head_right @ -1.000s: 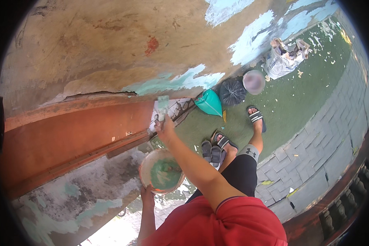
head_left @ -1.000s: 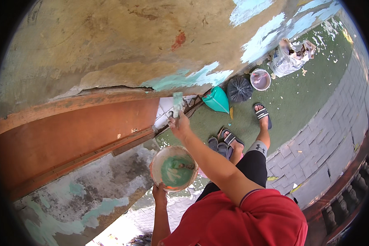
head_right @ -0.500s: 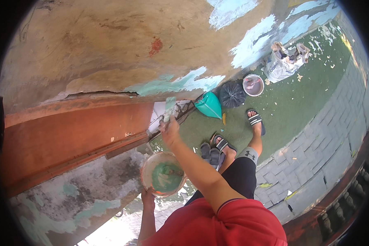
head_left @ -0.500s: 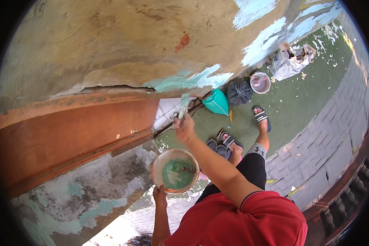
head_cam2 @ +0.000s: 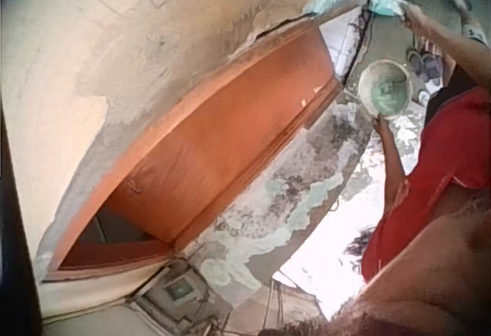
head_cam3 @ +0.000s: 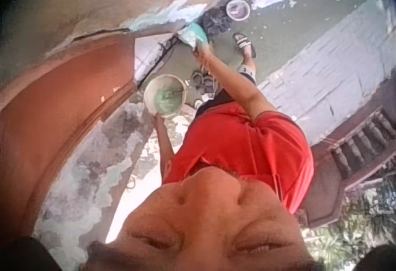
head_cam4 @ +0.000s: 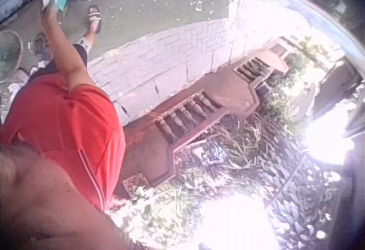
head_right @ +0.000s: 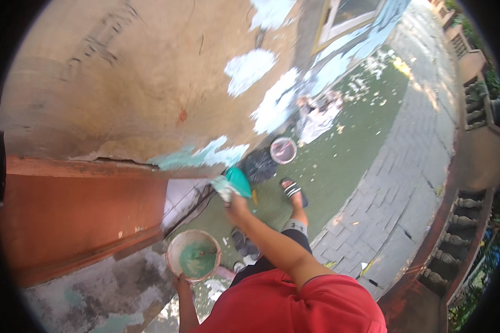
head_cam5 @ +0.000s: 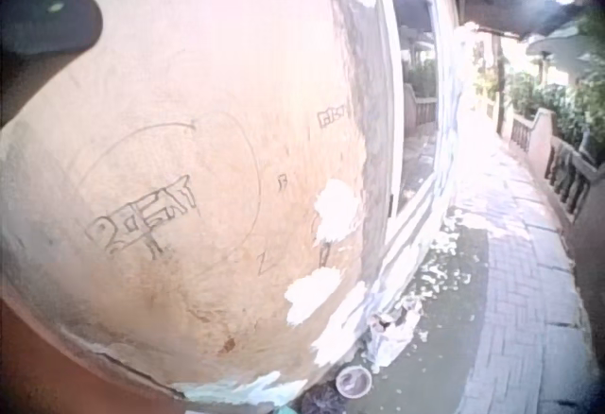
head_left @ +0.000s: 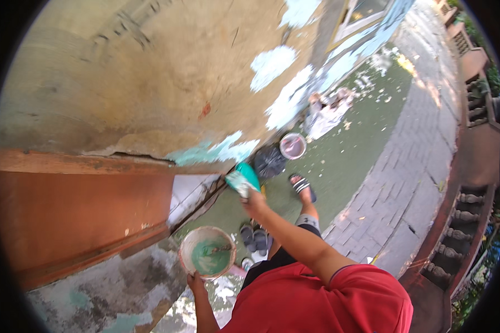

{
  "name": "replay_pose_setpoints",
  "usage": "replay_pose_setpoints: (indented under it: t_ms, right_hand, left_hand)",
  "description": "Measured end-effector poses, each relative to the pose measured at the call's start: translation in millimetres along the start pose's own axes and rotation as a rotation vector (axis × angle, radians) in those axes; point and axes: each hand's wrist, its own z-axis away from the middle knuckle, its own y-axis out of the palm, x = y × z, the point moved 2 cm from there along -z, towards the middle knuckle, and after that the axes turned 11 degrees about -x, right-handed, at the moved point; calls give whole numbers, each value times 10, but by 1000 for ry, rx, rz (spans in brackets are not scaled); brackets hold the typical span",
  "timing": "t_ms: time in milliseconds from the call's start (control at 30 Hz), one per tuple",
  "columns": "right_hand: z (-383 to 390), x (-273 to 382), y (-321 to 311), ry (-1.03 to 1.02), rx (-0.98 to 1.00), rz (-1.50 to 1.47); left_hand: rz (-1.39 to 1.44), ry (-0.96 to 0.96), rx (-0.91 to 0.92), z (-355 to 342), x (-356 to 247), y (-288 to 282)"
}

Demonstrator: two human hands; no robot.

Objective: The person mixes a green plaster mixture in a bucket with a scraper and applies it to the lower damaged section of an exterior wall.

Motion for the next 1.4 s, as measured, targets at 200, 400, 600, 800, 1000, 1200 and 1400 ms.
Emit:
replay_pose_setpoints:
  t_ms: [200, 400, 600, 800, 1000, 1200, 1400]
  right_hand:
    - [605, 2741, -2072, -821, -379, 682]
    - [1790, 3592, -4189, -1056, -859, 436]
    - [1614, 3544, -5429, -1099, -1034, 399]
    - [1169, 4007, -4999, -960, -863, 509]
    - [827, 4928, -4276, -1198, -614, 913]
    - [673, 6025, -4702, -1473, -454, 926]
    - [1435, 5862, -5412, -1032, -475, 800]
  left_hand:
    - [135, -20, -20, -306, 175, 394]
    - [150, -63, 38, -662, 398, 823]
    - [167, -60, 27, -435, 344, 1211]
    - [184, -34, -100, 247, 288, 1220]
    - [184, 108, -104, 691, 553, 1342]
    - [226, 330, 108, 1482, -217, 2204]
    - [185, 384, 175, 2934, -1264, 2663]
